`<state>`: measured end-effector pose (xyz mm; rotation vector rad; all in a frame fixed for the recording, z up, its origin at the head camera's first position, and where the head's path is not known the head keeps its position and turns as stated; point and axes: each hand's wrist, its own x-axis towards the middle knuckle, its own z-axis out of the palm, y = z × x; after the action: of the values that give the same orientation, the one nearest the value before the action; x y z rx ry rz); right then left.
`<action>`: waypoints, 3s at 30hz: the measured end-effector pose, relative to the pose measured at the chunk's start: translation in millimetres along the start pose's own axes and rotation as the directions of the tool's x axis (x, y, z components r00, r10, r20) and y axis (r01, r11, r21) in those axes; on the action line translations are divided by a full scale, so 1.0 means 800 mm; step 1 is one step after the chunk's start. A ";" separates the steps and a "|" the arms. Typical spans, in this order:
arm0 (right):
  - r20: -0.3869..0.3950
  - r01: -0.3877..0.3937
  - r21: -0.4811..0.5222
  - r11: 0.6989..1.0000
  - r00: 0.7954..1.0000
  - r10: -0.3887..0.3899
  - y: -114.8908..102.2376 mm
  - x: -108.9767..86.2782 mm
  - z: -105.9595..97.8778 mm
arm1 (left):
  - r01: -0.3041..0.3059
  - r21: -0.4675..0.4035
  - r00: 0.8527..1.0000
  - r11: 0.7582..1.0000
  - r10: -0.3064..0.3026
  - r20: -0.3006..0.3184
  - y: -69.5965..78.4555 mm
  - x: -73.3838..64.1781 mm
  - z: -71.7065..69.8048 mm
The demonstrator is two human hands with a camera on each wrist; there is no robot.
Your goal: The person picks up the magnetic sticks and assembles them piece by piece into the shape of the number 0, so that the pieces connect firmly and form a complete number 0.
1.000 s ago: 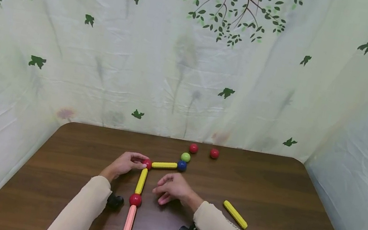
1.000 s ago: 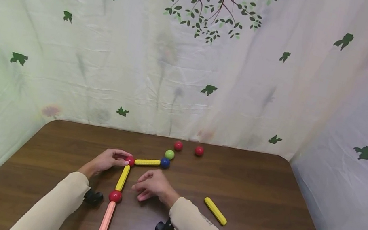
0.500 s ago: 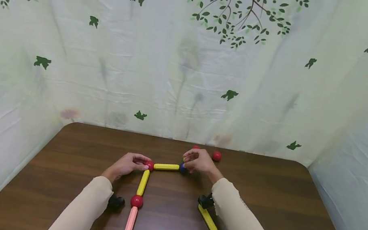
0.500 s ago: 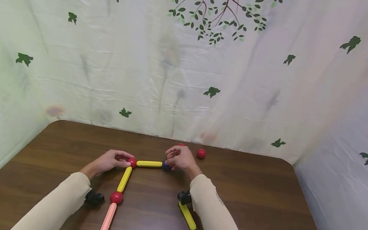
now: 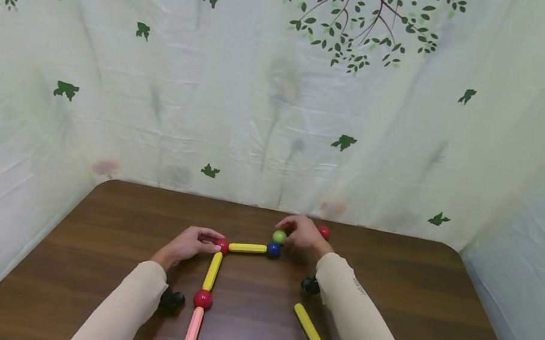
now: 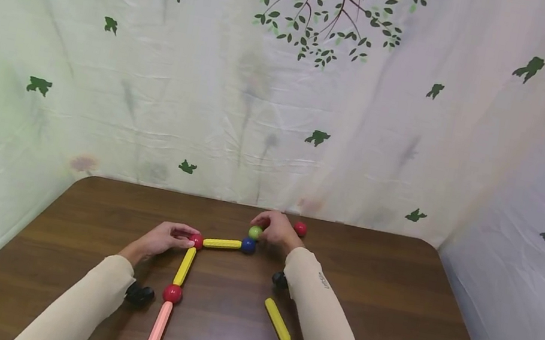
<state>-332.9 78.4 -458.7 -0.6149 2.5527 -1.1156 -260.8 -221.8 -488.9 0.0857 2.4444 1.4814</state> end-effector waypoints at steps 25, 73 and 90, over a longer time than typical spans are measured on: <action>-0.021 0.020 -0.120 0.993 1.000 -0.022 0.005 0.004 0.011 | 0.015 0.009 1.000 1.000 -0.015 -0.003 0.001 0.001 0.000; 0.822 0.859 -0.040 0.510 0.319 -0.472 -0.178 -0.103 0.180 | 0.014 0.011 1.000 1.000 -0.014 -0.006 0.000 0.000 0.002; 0.875 0.898 -0.103 0.427 0.286 -0.390 -0.179 -0.117 0.213 | 0.035 0.010 0.999 0.999 -0.035 -0.006 0.001 0.002 0.004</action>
<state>-141.9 -69.1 -455.5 -2.0499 1.7105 0.0371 -261.2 -218.8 -490.0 0.0407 2.4462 1.4566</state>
